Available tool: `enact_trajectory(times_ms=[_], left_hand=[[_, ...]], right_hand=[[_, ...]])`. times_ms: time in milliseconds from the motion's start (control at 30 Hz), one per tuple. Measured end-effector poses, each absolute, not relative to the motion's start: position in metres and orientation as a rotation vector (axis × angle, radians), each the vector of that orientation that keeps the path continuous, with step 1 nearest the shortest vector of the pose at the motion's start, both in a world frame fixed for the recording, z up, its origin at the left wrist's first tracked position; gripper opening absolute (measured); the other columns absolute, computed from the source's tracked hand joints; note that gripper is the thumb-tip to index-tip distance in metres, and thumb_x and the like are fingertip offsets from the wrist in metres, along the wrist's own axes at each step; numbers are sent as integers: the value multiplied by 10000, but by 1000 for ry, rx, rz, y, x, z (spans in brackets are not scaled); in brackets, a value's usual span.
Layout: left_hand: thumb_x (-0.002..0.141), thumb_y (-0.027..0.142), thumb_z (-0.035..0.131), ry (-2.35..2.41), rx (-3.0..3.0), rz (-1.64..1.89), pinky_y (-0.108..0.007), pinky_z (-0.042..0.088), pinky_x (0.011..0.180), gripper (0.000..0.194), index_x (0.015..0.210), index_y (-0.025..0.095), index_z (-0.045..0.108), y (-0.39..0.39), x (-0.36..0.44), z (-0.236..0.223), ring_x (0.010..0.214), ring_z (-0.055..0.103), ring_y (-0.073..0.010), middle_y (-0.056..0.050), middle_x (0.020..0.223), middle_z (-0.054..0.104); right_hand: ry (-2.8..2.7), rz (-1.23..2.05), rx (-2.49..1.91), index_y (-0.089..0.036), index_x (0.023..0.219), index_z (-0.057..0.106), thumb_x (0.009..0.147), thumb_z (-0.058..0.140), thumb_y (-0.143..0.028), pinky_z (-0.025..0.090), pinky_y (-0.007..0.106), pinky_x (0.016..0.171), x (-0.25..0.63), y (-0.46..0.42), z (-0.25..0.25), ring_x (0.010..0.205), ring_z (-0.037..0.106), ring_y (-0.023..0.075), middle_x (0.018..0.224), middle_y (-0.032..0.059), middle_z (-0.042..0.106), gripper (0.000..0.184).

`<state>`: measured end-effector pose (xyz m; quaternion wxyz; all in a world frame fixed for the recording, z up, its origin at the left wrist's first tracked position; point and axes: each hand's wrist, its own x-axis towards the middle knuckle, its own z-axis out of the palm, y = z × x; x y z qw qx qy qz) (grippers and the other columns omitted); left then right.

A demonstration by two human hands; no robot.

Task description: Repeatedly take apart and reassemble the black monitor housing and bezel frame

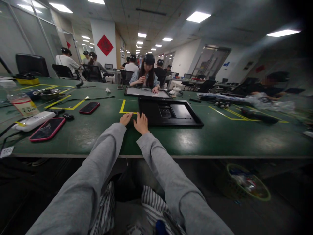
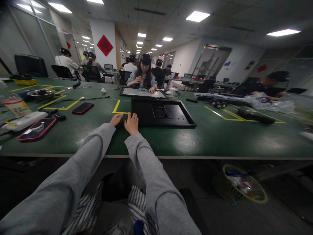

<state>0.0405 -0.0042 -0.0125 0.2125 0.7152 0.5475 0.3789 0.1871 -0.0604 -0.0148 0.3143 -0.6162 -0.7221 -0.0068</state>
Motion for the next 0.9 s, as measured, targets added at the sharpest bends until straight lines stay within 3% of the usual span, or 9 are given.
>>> enact_trajectory(times_ms=[167,400,733,900], left_hand=[[1016,356,360,1527,1914,1082,-342,429,1083,460,1240,147,703,-4,29,-16,1268,586,-223,-96,1328,664],[1001,354,411,1508,1925,1024,-317,440,1067,405,1178,179,731,-10,27,-14,1227,616,-201,-59,1241,716],[1002,326,436,1505,1982,922,-304,454,1050,371,1187,194,729,-16,27,-12,1188,638,-195,-47,1193,737],[1003,331,435,1511,2007,890,-310,440,1067,374,1190,197,730,-14,26,-14,1206,625,-199,-48,1235,719]], right_hand=[[-1776,47,-1734,-125,1582,184,917,379,-240,154,662,1150,215,-48,-24,1517,147,399,1595,209,309,703],[-1669,-195,-2117,-61,1523,329,936,386,-225,282,582,1091,270,-37,-20,1465,275,411,1572,296,312,612],[-1488,-314,-2238,-77,1418,445,939,453,-270,361,481,1005,440,-39,-21,1254,476,346,1346,273,525,516],[-1334,-316,-2299,-141,1348,535,922,501,-285,366,494,977,501,-51,-26,1240,458,348,1372,247,486,450]])
